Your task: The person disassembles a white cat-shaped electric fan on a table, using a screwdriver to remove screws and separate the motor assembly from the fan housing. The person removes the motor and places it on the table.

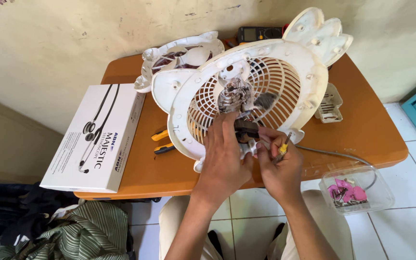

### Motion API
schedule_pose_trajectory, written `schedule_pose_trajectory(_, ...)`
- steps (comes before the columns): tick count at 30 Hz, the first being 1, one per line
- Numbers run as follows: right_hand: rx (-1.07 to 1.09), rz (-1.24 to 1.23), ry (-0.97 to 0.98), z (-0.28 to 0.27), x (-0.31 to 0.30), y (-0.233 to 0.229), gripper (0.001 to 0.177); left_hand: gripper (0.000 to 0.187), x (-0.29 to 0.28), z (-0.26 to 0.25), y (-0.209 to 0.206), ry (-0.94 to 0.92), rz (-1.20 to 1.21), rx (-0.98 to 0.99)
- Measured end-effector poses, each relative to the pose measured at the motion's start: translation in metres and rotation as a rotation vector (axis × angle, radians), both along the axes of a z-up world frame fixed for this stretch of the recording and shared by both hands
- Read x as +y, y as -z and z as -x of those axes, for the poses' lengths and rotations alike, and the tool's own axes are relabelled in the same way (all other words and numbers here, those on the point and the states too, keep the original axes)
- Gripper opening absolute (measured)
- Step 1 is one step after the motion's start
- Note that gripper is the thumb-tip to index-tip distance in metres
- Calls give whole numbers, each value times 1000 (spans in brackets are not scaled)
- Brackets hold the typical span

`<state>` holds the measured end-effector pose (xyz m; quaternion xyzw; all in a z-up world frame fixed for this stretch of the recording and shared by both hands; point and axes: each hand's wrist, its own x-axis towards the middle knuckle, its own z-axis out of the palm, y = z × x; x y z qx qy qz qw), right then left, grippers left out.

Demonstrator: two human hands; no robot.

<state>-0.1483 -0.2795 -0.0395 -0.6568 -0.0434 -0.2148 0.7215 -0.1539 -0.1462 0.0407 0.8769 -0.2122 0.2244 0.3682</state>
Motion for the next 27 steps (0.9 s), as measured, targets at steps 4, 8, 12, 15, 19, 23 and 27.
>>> schedule_pose_trajectory(4, -13, -72, -33, 2, -1, 0, 33, 87, 1, -2, 6, -10, -28, -48)
schedule_pose_trajectory(8, -35, -78, -34, 1, 0, -1, 31, 82, 5, -4, 8, -32, -4, 1)
schedule_pose_trajectory(12, -21, -17, 1, 3, 0, -1, 32, 82, 10, -5, 12, 13, -48, -137)
schedule_pose_trajectory(15, -21, -47, -16, 4, 0, 0, 32, 84, 12, -4, 16, 39, -54, -153)
schedule_pose_trajectory(19, -83, -150, -50, 1, -4, 3, 33, 89, 15, -4, 19, 110, -4, -180)
schedule_pose_trajectory(23, -52, -236, -78, 0, -14, 11, 35, 89, 15, -3, 21, 148, 75, -135)
schedule_pose_trajectory(27, -75, -290, -117, 2, -24, 20, 36, 87, 14, 2, 24, 201, 51, -232)
